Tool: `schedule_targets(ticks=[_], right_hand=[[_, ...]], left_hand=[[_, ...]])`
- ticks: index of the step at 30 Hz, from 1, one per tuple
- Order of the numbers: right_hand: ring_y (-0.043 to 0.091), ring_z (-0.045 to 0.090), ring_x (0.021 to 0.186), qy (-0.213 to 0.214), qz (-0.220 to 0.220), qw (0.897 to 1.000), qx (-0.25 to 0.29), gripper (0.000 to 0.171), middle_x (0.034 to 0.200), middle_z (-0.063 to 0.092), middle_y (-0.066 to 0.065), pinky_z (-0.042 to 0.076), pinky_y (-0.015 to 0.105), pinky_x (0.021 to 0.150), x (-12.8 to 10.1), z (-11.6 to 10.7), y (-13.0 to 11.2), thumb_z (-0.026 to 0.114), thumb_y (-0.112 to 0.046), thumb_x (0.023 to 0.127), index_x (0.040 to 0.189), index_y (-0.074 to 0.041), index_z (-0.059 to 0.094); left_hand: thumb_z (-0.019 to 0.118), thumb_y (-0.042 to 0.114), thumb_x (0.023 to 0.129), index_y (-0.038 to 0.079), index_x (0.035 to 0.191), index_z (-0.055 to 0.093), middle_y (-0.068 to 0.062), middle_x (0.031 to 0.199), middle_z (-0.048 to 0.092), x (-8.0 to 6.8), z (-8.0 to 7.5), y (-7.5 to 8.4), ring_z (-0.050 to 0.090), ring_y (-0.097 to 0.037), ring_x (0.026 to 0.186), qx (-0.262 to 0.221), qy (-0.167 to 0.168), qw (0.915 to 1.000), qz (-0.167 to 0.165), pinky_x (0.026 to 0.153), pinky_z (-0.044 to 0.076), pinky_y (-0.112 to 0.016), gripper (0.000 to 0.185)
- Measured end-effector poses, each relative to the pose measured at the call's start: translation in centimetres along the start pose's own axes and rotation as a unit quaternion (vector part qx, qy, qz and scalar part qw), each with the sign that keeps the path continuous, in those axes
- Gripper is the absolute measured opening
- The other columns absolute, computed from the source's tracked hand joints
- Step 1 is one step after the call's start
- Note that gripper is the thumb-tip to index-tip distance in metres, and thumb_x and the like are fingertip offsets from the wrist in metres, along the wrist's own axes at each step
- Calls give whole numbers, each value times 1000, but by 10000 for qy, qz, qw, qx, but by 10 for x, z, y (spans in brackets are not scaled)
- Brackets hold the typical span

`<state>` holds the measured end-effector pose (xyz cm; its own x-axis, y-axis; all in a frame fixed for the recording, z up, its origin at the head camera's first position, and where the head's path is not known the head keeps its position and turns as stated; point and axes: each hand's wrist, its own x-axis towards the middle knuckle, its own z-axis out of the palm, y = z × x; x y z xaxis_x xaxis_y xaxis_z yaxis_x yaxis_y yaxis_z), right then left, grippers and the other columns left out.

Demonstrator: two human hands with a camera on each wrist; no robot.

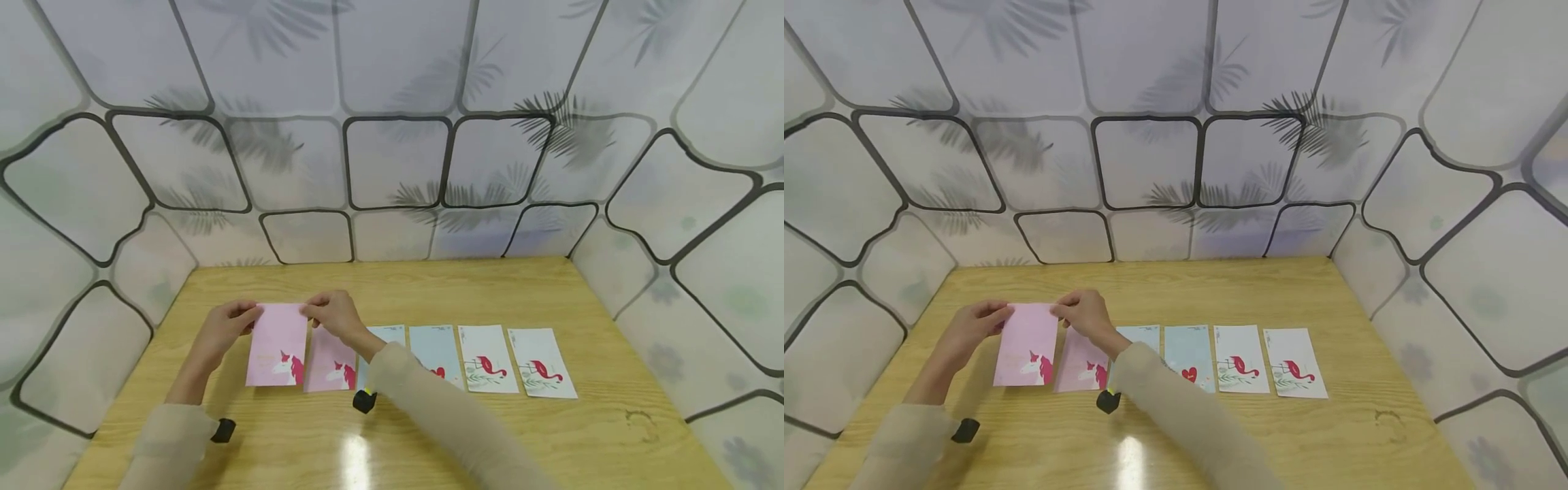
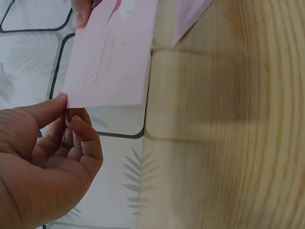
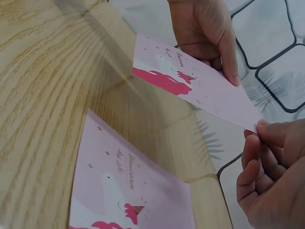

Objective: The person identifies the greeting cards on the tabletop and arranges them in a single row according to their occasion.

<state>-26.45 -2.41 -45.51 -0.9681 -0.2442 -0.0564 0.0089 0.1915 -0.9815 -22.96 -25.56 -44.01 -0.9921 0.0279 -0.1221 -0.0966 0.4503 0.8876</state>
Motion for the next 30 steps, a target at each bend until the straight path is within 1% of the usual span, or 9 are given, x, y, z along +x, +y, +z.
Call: schedule_targets(ticks=[4,7,13,19,25,30], right_hand=[[13,61,57,22,140,9999,-67,8,73,71,0,41,20,52,3,9,8,80,-12,91,90,-5,81],[12,61,57,16,143,9998,-122,8,73,72,-1,44,19,53,6,15,12,80,-12,91,92,-4,81],[11,62,55,1,64,9996,-279,10,72,73,-1,44,18,52,10,19,15,80,-12,91,93,-3,80],[11,63,57,-23,-81,9981,-612,10,73,73,-3,42,18,51,11,20,21,80,-15,92,93,-5,80],[17,68,62,-57,-323,9969,-722,10,76,73,-3,47,18,54,12,20,25,80,-14,92,95,-4,80],[15,67,62,11,-449,9962,-744,10,78,74,-1,52,19,56,15,22,34,80,-12,92,95,-3,79]], left_hand=[[57,34,108,-11,137,55,-15,117,65,0,-2,-8,60,-10,94,30,-9,9999,-114,87,57,-29,54],[56,35,108,-11,137,55,-13,114,64,0,-4,-13,59,-12,93,77,-1,9998,-172,85,56,-28,54],[56,34,108,-11,136,55,-12,112,65,4,-5,-20,59,-11,92,42,2,9997,-238,84,57,-29,52],[56,28,108,-13,135,55,-14,114,66,8,-4,-26,60,-9,90,-1,24,9994,-339,82,57,-27,49],[57,27,108,-14,134,55,-16,115,66,10,0,-28,60,-9,89,-57,92,9994,-340,78,56,-23,48],[59,24,107,-15,129,57,-14,110,67,12,3,-32,60,-9,87,-102,155,9993,-322,75,55,-23,45]])
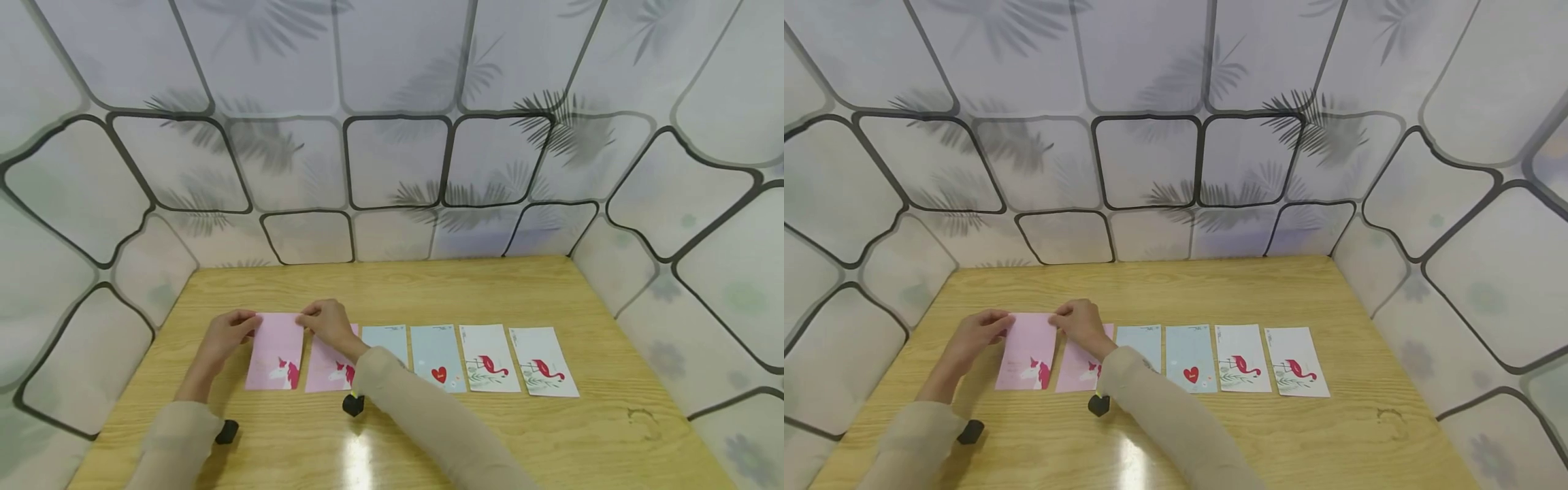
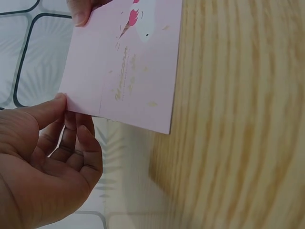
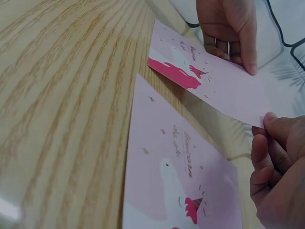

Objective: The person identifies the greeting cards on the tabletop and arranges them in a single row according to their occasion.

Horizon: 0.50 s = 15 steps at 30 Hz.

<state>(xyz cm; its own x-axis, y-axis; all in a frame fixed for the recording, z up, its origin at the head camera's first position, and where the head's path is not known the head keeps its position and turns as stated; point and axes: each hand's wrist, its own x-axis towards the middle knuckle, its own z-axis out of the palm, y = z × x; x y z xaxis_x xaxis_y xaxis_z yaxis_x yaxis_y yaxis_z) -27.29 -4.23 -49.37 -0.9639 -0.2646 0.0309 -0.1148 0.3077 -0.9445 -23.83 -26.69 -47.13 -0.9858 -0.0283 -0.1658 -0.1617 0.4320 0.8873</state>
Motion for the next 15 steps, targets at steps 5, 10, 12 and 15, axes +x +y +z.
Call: schedule_targets(ticks=[5,10,12,15], right_hand=[[9,65,64,60,-59,9999,-94,10,79,73,-1,54,19,59,1,4,5,82,-9,89,95,-2,77],[2,61,66,85,-172,9991,-376,11,80,72,-1,52,18,62,1,5,5,83,-8,88,94,-3,76],[2,60,66,130,-212,9983,-532,10,79,72,-1,51,17,62,1,6,6,83,-9,88,93,-4,76],[2,60,68,196,-257,9963,-803,11,81,73,-2,51,18,65,0,6,7,84,-13,88,93,-6,76]], left_hand=[[61,23,106,-15,126,59,-14,107,68,4,2,-6,60,-9,86,-9,71,10000,2,73,54,-23,43],[64,20,104,-15,125,60,-5,99,67,8,4,-12,58,-7,83,-53,115,9999,-1,69,53,-21,40],[66,17,103,-15,124,60,-1,95,66,10,6,-15,57,-6,81,-87,124,9999,25,68,52,-21,39],[68,15,102,-15,123,60,2,91,65,11,8,-17,56,-5,79,-79,123,9998,101,67,51,-20,38]])
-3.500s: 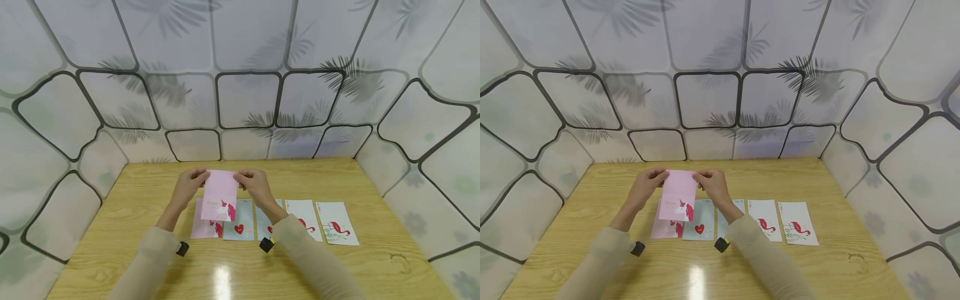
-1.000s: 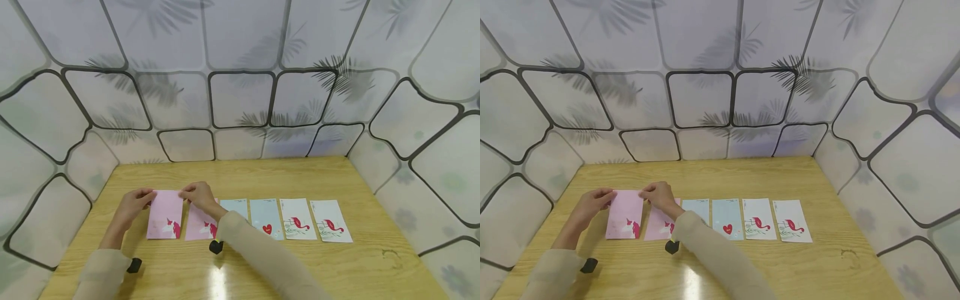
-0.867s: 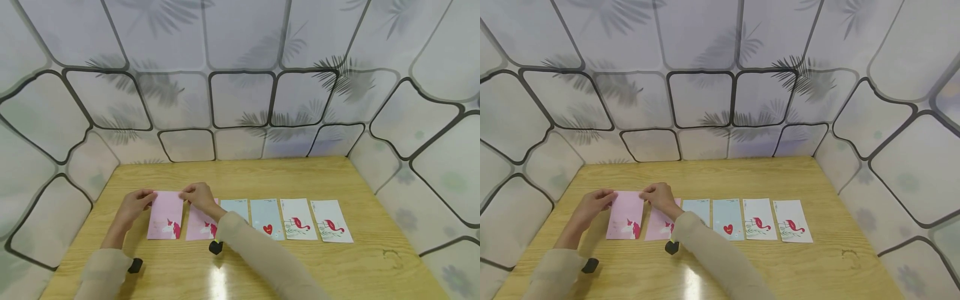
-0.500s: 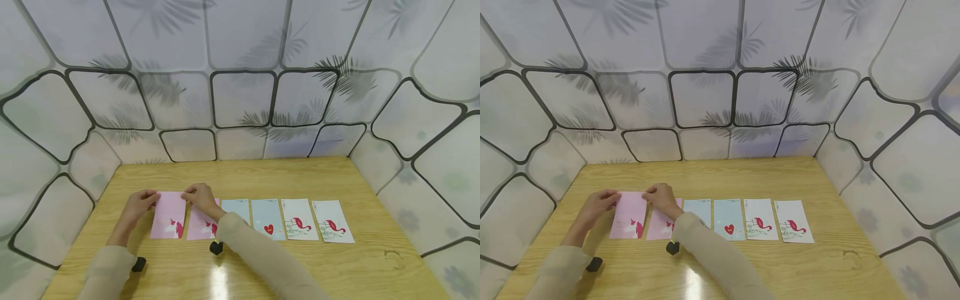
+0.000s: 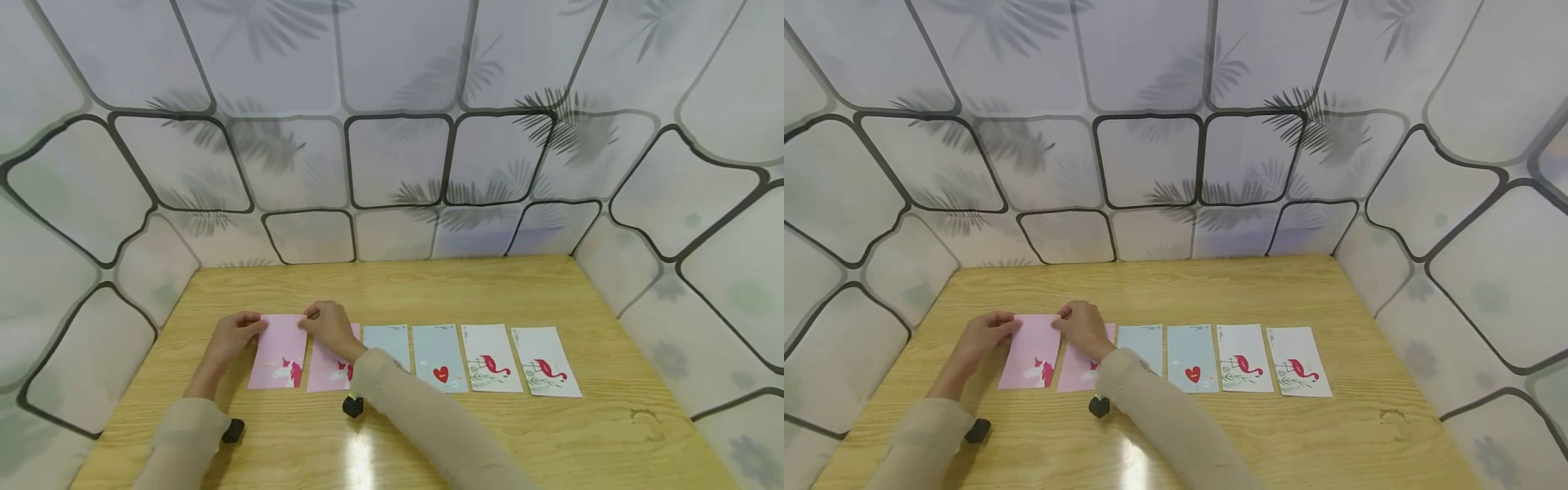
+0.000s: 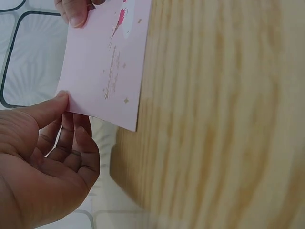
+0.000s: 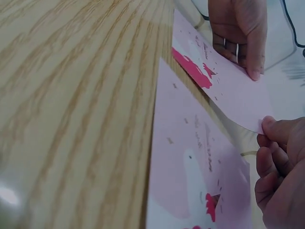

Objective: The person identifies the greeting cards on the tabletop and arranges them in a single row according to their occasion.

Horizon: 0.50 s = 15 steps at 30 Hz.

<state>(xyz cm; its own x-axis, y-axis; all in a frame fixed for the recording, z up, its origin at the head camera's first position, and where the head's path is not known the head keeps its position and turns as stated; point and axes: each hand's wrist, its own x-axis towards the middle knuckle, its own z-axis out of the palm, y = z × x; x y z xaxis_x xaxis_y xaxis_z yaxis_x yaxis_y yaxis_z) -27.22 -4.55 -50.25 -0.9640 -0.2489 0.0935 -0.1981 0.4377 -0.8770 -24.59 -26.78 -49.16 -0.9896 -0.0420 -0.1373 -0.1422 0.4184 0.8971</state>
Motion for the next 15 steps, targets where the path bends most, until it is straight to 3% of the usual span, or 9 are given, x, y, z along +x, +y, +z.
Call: schedule_targets(ticks=[15], right_hand=[[4,62,79,27,-98,9937,-1118,17,90,74,-4,50,20,73,1,1,6,82,-23,91,101,-10,78]], left_hand=[[67,9,101,-16,121,61,-13,96,67,3,8,-2,57,-10,78,527,130,9985,28,64,50,-21,33]])
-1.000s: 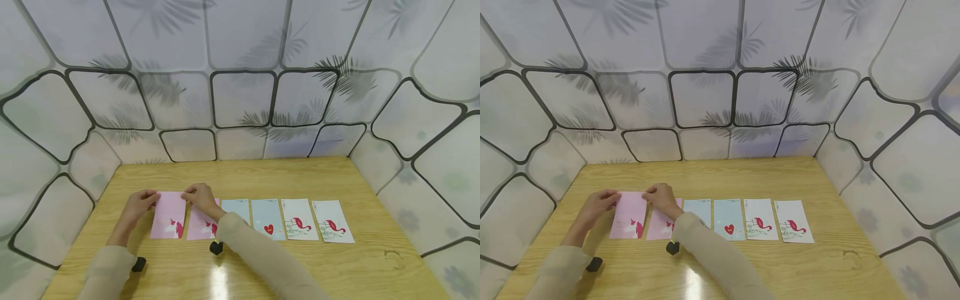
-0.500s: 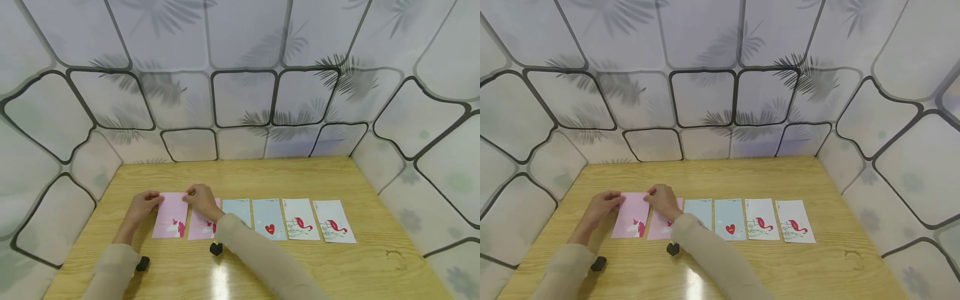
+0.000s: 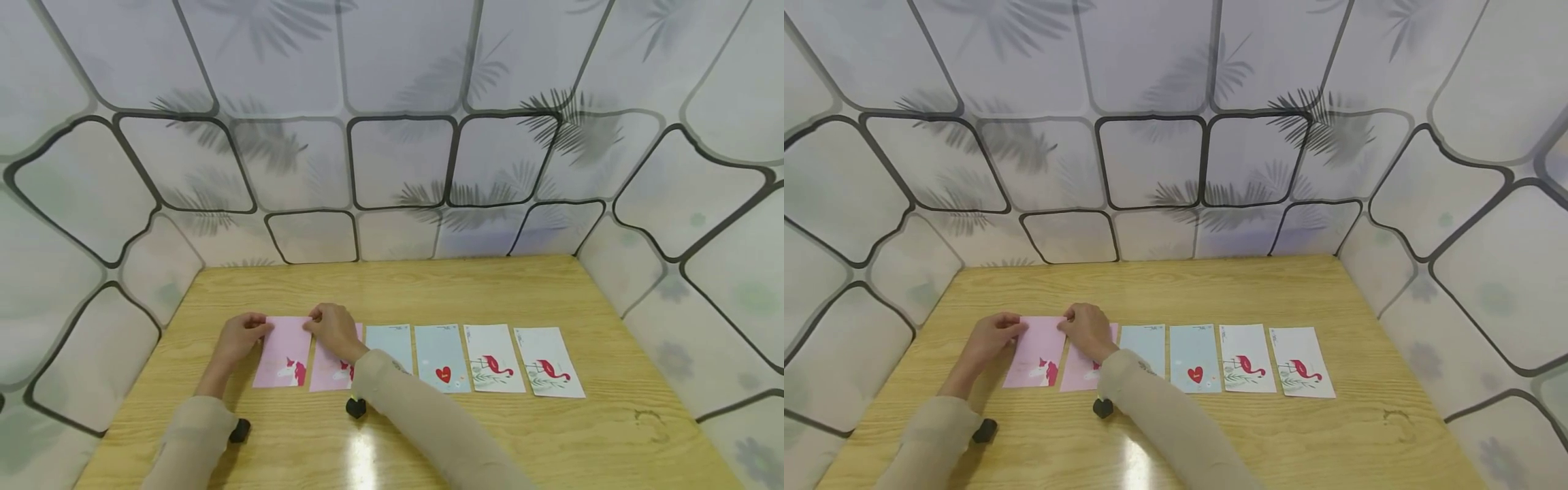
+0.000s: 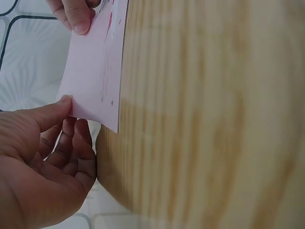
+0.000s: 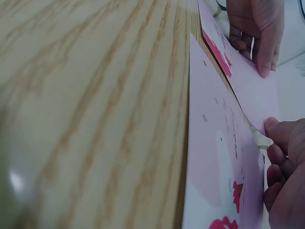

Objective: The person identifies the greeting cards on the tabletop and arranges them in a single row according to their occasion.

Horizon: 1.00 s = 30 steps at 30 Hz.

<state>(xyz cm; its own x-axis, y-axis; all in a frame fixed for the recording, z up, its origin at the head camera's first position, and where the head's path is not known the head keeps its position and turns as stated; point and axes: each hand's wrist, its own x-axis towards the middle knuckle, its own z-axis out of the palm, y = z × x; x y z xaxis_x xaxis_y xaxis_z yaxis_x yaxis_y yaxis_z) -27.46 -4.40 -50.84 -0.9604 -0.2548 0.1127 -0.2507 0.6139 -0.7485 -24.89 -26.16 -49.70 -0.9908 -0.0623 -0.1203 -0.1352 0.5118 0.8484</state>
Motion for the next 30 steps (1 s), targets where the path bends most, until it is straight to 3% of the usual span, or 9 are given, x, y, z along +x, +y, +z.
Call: schedule_targets(ticks=[9,15,22,30], right_hand=[[10,50,83,120,-374,9934,-1079,22,83,61,-6,43,20,72,4,7,7,84,-30,89,100,-11,81],[11,49,83,147,-482,9917,-1185,22,82,59,-5,42,21,74,5,7,9,84,-30,88,98,-11,81],[12,51,85,92,-428,9894,-1382,24,86,62,-5,44,23,77,7,7,9,84,-34,88,98,-12,82],[14,54,89,52,-337,9872,-1558,27,90,64,-3,47,25,81,6,8,8,84,-37,88,101,-13,82]], left_hand=[[67,9,100,-13,117,63,-23,105,66,0,4,-1,61,-27,93,603,95,9981,-23,66,50,-20,29],[69,9,98,-14,116,63,-25,105,66,2,7,0,62,-34,95,996,143,9949,63,71,52,-28,30],[70,9,96,-16,122,61,-27,109,66,3,11,0,62,-37,100,1366,95,9904,170,89,54,-48,37],[71,8,95,-16,125,61,-24,107,65,1,11,-1,59,-35,99,1499,104,9883,248,92,51,-51,40]])
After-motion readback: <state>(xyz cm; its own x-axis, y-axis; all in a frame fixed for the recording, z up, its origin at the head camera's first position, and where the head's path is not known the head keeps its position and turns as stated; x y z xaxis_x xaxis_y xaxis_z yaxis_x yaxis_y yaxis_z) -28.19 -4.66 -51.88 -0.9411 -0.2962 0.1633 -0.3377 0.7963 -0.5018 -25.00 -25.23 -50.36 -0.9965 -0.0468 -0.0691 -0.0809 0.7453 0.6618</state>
